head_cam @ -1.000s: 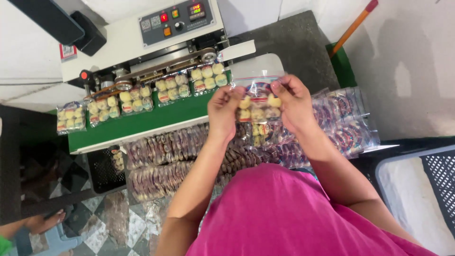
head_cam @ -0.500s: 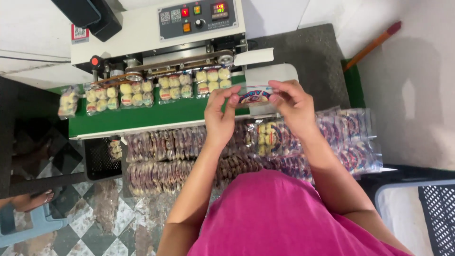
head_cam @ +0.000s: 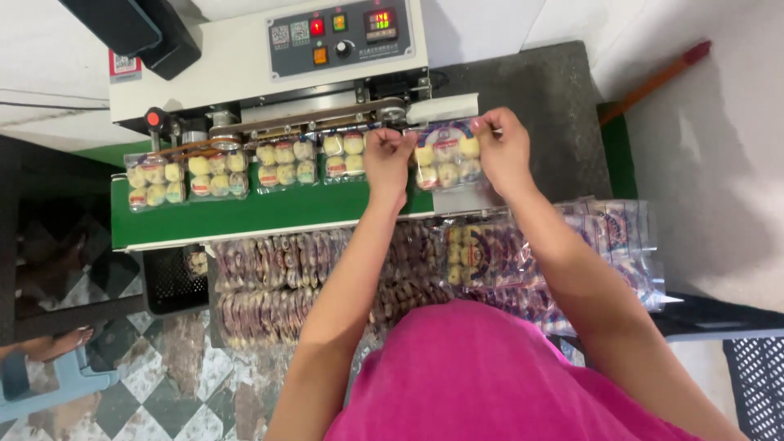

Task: Placing small plastic bags of snacks onto a heat sealing machine's conveyor belt for packaging.

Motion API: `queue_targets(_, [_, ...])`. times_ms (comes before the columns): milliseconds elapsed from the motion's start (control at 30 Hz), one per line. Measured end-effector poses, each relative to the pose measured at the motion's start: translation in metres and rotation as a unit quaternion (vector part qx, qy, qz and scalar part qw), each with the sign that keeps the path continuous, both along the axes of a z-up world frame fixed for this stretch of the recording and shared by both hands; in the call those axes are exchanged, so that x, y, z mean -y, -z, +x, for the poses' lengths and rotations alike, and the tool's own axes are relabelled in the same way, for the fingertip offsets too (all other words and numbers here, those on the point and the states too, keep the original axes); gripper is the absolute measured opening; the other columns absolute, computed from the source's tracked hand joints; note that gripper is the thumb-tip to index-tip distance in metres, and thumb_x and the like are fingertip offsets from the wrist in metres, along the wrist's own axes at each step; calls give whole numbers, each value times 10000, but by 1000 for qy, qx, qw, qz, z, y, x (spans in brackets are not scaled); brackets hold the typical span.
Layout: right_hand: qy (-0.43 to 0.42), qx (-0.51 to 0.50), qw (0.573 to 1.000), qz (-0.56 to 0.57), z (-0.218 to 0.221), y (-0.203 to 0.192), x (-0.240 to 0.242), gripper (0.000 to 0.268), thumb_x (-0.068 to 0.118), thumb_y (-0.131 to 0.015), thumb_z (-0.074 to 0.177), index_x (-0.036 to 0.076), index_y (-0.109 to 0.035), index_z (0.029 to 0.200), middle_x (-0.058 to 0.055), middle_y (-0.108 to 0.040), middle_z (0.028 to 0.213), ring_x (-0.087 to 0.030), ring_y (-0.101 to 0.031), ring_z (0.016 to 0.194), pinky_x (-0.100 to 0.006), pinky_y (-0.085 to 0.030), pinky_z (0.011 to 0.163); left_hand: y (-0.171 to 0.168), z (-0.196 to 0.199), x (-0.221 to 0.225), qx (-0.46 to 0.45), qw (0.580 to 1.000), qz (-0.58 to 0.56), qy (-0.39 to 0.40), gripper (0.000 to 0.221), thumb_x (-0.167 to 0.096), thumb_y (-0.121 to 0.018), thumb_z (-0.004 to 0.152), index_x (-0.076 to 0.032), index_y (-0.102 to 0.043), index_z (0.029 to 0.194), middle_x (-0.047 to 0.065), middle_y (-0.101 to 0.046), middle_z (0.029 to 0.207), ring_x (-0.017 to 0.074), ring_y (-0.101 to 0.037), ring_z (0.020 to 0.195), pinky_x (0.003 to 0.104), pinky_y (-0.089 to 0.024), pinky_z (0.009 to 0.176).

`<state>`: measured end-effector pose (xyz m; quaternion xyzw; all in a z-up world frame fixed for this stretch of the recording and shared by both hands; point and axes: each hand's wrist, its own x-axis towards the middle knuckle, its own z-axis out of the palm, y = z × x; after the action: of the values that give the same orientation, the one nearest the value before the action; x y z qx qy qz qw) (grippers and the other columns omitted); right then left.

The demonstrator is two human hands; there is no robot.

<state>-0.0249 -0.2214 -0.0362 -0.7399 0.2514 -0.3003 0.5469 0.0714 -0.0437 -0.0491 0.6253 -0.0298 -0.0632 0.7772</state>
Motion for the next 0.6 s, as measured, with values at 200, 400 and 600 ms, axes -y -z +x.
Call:
queue_targets(200, [89, -29, 995, -25, 55, 39, 4, 125, 183, -784, 964, 95, -731, 893, -119, -714, 744, -271, -707, 705, -424, -530, 652, 27, 1, -8, 57, 998, 11, -16, 282, 93, -689, 922, -49, -561, 1129, 133, -663, 1083, 236, -719, 1013, 366, -586, 920])
queue_targets(400, [56, -113, 976, -176, 79, 51, 5, 272, 359, -876, 915, 136, -726, 872, -79, -725, 755, -337, -748, 824, -460, -580, 729, 3, -89, -45, 181, 912, 222, 293, 278, 28, -678, 910, -207, -771, 1025, 25, -785, 1020, 282, -746, 1098, 407, -561, 1010])
queue_targets(600, [-61, -92, 987, -117, 12, -27, 4, 151, 242, -725, 1065, 132, -684, 969, -4, -712, 872, -141, -750, 597, -228, -542, 518, 8, -114, -12, 338, 729, 412, 430, 533, -172, -627, 1009, -259, -550, 1530, 132, -586, 975, 432, -690, 750, 526, -554, 737])
